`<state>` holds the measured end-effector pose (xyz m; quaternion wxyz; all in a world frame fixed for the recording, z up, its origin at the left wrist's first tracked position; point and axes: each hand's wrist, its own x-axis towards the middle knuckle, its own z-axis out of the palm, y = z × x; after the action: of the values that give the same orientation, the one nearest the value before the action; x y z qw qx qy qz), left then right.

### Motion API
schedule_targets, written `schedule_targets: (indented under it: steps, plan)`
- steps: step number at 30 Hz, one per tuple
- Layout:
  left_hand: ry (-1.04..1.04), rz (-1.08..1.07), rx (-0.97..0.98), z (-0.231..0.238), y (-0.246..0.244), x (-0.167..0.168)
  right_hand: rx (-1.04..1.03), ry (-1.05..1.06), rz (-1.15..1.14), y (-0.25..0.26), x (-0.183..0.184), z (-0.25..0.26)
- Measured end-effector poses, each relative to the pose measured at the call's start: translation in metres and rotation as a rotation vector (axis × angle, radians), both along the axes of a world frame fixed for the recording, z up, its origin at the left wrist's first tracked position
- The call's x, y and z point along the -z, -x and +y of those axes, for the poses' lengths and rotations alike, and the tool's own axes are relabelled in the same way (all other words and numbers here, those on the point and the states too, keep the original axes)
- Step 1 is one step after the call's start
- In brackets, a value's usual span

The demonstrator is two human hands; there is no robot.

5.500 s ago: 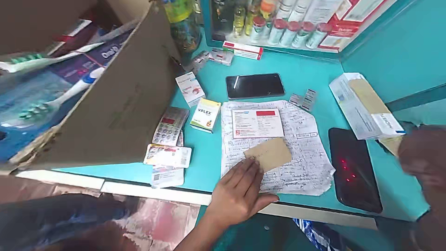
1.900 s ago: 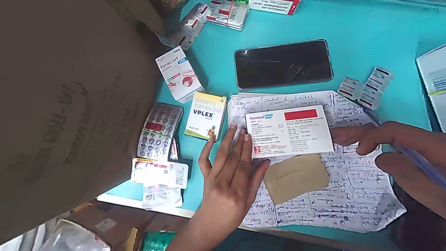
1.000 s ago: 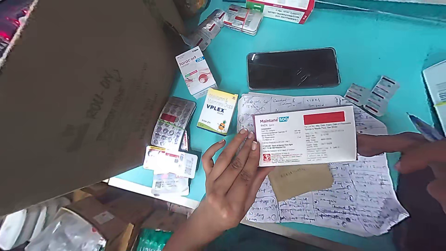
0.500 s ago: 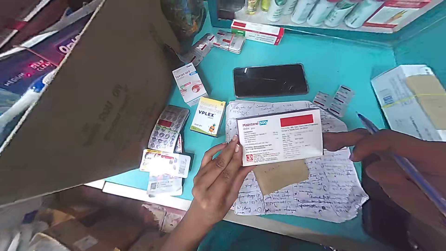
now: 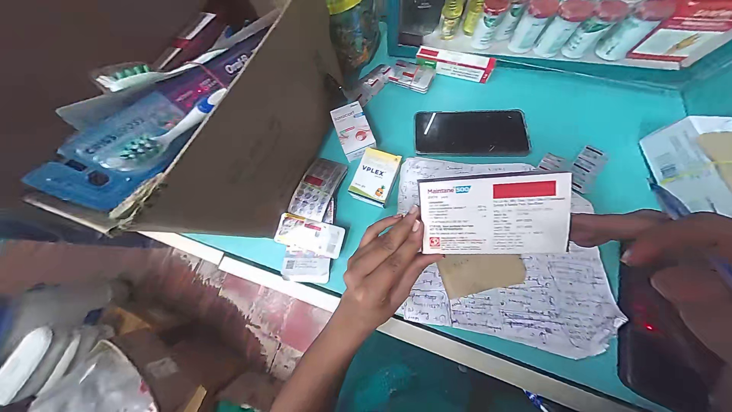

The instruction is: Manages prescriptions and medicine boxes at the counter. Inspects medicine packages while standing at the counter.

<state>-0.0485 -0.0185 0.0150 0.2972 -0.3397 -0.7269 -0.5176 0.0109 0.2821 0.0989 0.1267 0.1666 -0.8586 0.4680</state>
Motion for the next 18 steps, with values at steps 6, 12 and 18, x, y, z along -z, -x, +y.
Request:
schedule_targets:
  steps: [6, 12, 18]
  plan:
    - [-0.002, 0.036, -0.001, -0.0013, -0.0017, -0.0018, -0.022, -0.003, 0.003, 0.0027, 0.0029, -0.0012]
    - [-0.002, 0.045, -0.005, -0.0018, -0.0012, -0.0019, -0.026, -0.017, -0.011, 0.0024, -0.0010, -0.0040]
    - [0.014, 0.033, -0.012, -0.0029, -0.0019, -0.0032, -0.007, 0.000, -0.018, 0.0017, 0.0004, -0.0042]
